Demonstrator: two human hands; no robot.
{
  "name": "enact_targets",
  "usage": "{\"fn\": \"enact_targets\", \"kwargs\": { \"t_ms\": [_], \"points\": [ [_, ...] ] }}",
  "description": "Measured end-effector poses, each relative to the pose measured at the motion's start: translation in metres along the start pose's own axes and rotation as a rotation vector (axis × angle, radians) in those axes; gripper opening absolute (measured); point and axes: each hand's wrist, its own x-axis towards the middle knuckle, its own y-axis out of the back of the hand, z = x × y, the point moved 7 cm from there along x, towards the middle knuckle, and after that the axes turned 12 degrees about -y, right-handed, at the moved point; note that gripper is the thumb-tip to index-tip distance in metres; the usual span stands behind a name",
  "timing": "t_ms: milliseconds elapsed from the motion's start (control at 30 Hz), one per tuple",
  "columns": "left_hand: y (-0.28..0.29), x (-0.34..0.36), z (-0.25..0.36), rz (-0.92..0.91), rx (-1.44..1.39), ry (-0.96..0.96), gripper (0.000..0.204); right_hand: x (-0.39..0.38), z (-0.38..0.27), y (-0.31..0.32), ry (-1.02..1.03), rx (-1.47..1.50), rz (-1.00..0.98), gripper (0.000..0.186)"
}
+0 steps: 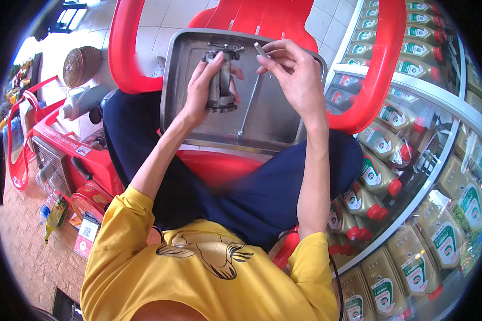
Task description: The person holds and manipulates a metallic motorcycle clutch component, inserting and removing small pins and springs while working over a metal tray.
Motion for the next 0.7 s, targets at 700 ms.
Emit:
{"fn": "enact_targets", "kwargs": {
  "t_ms": [700],
  "points": [
    [0.0,0.033,-0.01,-0.186,-0.087,0.037,0.059,0.023,-0.015,-0.006,0.305,0.079,0.176,0.014]
  ]
}}
